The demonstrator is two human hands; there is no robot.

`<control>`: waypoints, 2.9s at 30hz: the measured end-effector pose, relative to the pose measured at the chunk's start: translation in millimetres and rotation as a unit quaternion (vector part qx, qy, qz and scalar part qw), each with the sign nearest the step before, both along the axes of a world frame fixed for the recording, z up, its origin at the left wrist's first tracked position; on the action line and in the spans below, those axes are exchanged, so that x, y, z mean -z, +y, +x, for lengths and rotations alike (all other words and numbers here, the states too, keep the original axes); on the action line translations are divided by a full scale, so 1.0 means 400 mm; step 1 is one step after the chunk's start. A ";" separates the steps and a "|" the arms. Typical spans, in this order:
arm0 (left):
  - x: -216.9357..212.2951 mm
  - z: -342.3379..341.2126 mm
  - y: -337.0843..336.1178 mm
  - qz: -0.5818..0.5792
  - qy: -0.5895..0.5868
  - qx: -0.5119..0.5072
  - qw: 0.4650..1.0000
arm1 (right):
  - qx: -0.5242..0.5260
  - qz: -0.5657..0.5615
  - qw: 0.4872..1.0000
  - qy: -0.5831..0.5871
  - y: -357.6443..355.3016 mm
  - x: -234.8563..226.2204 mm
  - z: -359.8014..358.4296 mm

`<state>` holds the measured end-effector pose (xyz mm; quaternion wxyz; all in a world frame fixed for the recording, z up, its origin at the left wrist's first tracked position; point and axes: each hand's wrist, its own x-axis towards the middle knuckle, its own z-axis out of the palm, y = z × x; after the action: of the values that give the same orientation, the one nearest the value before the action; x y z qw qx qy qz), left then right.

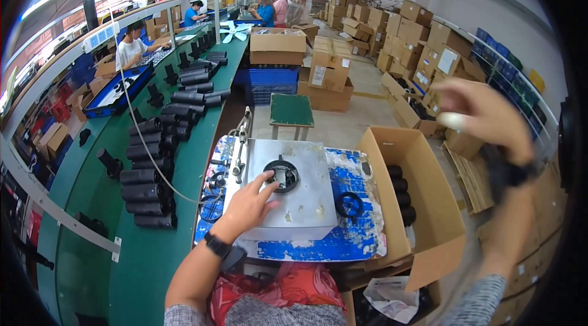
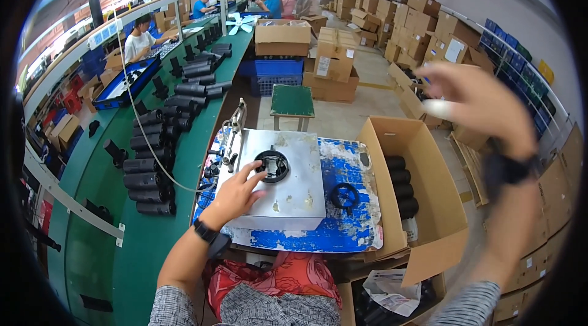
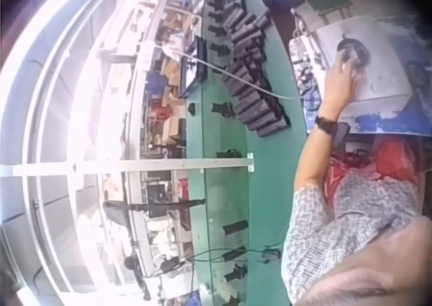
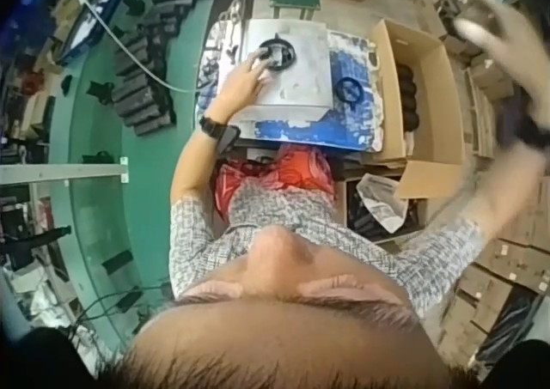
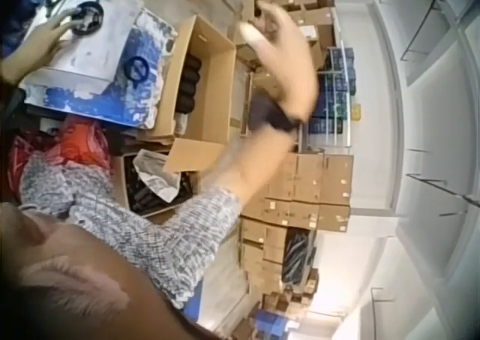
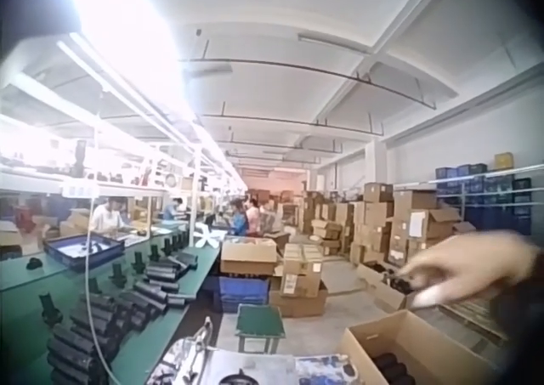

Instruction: The person picks up a base and a cylinder from a box, places the base onto a machine, and inserts the cylinder into it. They press the cylinder down by hand, remove the assembled unit, and place it back into the box.

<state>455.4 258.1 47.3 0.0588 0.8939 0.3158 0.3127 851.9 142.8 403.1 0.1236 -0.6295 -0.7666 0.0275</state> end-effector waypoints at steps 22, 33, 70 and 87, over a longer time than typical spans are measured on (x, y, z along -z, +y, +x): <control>0.054 0.103 0.122 -0.002 0.093 -0.043 0.995 | 0.109 -0.128 0.979 -0.114 0.545 0.868 -0.456; 0.068 0.110 0.126 -0.032 0.067 -0.057 0.996 | 0.066 -0.073 0.990 -0.096 0.541 0.882 -0.444; 0.182 -1.394 -0.959 -0.016 -0.047 -0.707 0.706 | -0.091 -0.114 0.846 0.512 -0.013 0.950 -0.416; -0.041 -0.102 -0.401 0.031 -0.328 -0.108 0.938 | -0.235 0.135 0.912 0.308 0.006 0.854 -0.607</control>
<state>414.6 97.9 63.6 0.0970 0.7035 0.3637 0.6029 609.0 145.2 61.3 0.4274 -0.3689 -0.8128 0.1439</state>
